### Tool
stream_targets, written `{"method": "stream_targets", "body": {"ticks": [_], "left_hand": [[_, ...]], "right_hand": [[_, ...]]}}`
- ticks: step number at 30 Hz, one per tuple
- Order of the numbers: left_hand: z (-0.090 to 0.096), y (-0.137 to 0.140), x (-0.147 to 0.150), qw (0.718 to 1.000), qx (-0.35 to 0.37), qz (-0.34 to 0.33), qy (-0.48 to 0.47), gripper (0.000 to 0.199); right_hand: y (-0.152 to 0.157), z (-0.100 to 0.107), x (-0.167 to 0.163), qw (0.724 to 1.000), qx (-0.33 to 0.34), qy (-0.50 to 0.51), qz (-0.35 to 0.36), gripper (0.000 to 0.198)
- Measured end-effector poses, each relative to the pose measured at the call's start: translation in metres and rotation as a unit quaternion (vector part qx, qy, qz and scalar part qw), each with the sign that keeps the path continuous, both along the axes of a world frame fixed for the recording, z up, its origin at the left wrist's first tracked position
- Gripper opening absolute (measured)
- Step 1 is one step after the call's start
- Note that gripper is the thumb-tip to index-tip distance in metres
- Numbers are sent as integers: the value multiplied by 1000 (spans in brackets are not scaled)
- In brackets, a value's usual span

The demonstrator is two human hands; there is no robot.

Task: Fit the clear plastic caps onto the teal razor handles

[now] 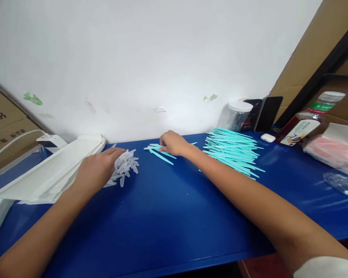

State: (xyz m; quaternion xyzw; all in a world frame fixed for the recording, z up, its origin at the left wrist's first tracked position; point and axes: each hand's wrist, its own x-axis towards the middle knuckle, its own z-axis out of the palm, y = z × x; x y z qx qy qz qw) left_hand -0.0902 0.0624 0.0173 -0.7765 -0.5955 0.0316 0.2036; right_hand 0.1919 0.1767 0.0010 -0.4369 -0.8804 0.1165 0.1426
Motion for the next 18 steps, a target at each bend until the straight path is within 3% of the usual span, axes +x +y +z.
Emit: {"method": "stream_targets", "body": {"ticks": [5,10,12,15,18], "left_hand": [[-2,0,-1,999,11,-18,-28,66],[-5,2,-1,996,58,-27,-59,30],[-4,3,0,994,73,-44,-69,29],[-6,1,7,981,96,-121,-120,29],[-12,-6,22,929,134,-249,-239,28]], "right_hand": [[-6,-1,2,999,-43,-10,-15,16],[-13,1,9,998,-47,4,-29,16],[-18,4,13,998,-48,19,-32,16],[-31,11,19,998,-42,45,-21,16],[-57,22,25,997,-12,70,7,14]]}}
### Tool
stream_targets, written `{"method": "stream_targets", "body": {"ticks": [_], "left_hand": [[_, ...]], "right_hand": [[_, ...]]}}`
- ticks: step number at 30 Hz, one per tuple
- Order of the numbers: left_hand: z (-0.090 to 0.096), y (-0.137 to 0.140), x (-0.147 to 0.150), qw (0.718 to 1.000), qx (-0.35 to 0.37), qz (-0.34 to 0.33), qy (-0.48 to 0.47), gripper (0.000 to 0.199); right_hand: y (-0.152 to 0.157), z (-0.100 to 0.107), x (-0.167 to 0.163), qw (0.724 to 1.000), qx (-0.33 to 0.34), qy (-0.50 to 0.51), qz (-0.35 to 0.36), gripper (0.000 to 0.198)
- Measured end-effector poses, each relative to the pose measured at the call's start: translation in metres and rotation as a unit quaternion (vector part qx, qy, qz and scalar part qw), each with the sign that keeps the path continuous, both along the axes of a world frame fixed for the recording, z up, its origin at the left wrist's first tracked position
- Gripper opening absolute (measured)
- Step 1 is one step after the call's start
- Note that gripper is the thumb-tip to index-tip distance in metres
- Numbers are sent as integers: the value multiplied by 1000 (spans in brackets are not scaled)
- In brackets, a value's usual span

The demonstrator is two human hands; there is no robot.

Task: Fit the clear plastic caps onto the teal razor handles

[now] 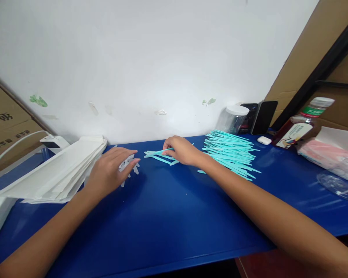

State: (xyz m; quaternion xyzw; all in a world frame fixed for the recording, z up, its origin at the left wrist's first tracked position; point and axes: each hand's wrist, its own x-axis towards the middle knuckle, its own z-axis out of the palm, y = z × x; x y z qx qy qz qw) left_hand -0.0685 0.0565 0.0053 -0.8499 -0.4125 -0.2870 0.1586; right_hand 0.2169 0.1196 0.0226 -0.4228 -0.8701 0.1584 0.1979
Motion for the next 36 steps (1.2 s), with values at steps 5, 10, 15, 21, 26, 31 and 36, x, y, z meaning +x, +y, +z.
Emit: {"method": "stream_targets", "body": {"ticks": [5,10,15,21,26,31,36], "left_hand": [[-13,-16,23,997,-21,-73,18,25],[-13,-26,30,993,-76,-75,43,36],[-7,-28,32,993,-77,-89,25,28],[-3,-30,35,991,-47,-120,45,22],[-4,-31,35,989,-63,-137,0,13],[-3,-31,34,988,-64,-142,-12,11],[-5,-34,34,979,-110,-169,0,13]], "right_hand": [[-51,4,11,996,57,46,55,12],[-65,-10,25,995,45,59,70,13],[-63,-16,26,990,52,98,81,12],[-70,-14,21,986,50,108,115,14],[-60,-14,32,992,61,65,83,15],[-50,-12,42,989,92,91,74,22],[-57,-8,37,974,53,190,110,15]]}}
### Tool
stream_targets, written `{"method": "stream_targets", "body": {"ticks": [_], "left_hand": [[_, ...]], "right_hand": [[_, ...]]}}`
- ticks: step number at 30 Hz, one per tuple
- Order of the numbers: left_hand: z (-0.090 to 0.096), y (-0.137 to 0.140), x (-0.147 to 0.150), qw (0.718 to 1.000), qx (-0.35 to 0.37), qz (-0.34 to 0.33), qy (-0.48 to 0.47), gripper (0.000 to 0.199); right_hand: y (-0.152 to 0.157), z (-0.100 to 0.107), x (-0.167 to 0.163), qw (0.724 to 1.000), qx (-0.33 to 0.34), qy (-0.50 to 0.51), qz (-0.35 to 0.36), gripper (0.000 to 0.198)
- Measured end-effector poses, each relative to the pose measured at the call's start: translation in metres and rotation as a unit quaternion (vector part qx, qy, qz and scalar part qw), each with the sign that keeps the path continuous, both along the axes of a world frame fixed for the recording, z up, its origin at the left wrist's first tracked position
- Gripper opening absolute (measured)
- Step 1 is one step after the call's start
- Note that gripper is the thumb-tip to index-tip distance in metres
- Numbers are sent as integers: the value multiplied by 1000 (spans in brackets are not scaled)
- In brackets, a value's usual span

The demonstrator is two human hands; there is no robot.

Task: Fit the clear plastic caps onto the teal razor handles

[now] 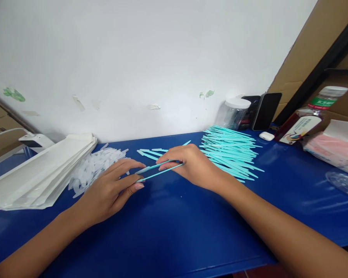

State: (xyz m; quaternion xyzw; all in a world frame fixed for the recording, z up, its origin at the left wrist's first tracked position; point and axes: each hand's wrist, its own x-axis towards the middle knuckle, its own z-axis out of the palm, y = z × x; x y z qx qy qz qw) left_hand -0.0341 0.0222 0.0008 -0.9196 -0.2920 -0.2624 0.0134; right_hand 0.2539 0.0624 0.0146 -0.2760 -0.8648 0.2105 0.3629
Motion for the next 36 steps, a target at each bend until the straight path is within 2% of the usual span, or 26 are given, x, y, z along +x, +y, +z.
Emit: {"method": "stream_targets", "body": {"ticks": [3,6,10,14,17,19,21,25,33,36], "left_hand": [[0,-1,1,998,-51,-30,18,15],[1,-1,3,996,-79,-38,29,23],[4,-1,5,997,-66,-31,39,28],[4,0,4,998,-48,-26,45,26],[3,1,2,998,-44,-13,39,24],[1,2,1,998,-47,-11,36,24],[1,2,1,998,-51,-19,36,22],[0,0,2,998,-46,-39,31,22],[-2,-3,6,998,-41,-48,29,25],[-3,-4,8,997,-49,-52,28,26]], "right_hand": [[-3,0,-1,997,-70,27,25,16],[-3,1,0,992,-110,3,54,24],[-4,5,2,988,-126,-25,89,37],[-1,9,7,987,-136,-64,55,46],[11,3,17,989,-92,-109,-28,43],[24,-5,25,982,-38,-160,-91,33],[35,-14,32,971,-10,-204,-121,21],[43,-22,35,968,-15,-221,-119,6],[41,-24,31,969,-23,-217,-117,6],[43,-27,30,970,-16,-219,-106,11]]}}
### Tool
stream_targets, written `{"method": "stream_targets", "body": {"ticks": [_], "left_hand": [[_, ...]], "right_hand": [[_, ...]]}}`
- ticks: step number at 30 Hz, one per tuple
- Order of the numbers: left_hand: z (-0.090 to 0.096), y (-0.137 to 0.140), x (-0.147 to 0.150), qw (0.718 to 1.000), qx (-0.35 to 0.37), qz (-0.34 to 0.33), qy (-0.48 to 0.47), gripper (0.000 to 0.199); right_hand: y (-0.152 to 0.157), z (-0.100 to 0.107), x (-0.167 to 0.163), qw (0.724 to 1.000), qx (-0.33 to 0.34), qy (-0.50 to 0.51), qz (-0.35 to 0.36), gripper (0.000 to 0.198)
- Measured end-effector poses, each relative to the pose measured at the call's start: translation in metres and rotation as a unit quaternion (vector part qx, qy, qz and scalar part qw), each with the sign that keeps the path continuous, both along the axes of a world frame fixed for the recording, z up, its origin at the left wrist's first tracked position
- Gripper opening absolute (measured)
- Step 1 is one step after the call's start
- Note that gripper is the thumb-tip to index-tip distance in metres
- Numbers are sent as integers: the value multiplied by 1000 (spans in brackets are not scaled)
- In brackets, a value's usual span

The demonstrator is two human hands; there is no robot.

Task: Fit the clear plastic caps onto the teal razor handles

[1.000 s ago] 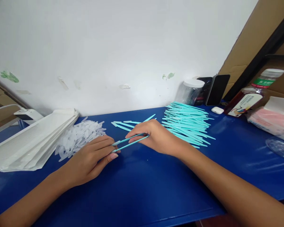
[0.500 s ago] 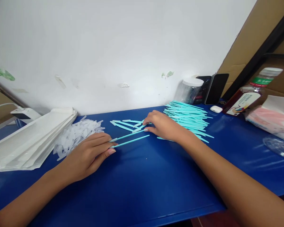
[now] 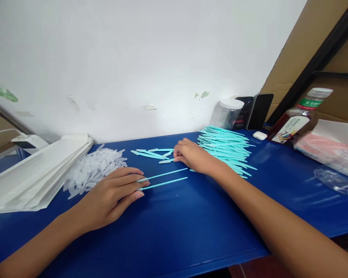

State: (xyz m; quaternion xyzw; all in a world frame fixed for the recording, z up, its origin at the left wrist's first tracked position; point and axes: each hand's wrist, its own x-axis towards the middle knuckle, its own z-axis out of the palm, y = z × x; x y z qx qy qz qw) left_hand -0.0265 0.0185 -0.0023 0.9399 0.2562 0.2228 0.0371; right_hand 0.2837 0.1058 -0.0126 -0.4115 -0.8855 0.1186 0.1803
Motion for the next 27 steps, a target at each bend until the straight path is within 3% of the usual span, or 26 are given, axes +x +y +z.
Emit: {"method": "stream_targets", "body": {"ticks": [7,13,17,19,21,24,27], "left_hand": [[0,-4,2,1000,-22,2,-2,25],[2,-12,10,991,-121,-42,-38,20],[4,-18,14,980,-181,-53,-57,22],[3,-18,14,980,-179,-56,-71,20],[3,-17,13,982,-160,-57,-76,18],[1,-16,11,988,-123,-53,-71,16],[0,-16,10,992,-89,-52,-72,20]], "right_hand": [[-5,4,-15,997,-3,45,64,18],[-33,22,-29,957,-220,144,122,19],[-38,24,-33,937,-268,194,116,24],[-30,20,-27,941,-241,218,95,30],[-15,12,-16,965,-153,209,45,33],[10,-3,2,996,23,65,-49,30],[25,-12,12,996,46,-23,-75,24]]}}
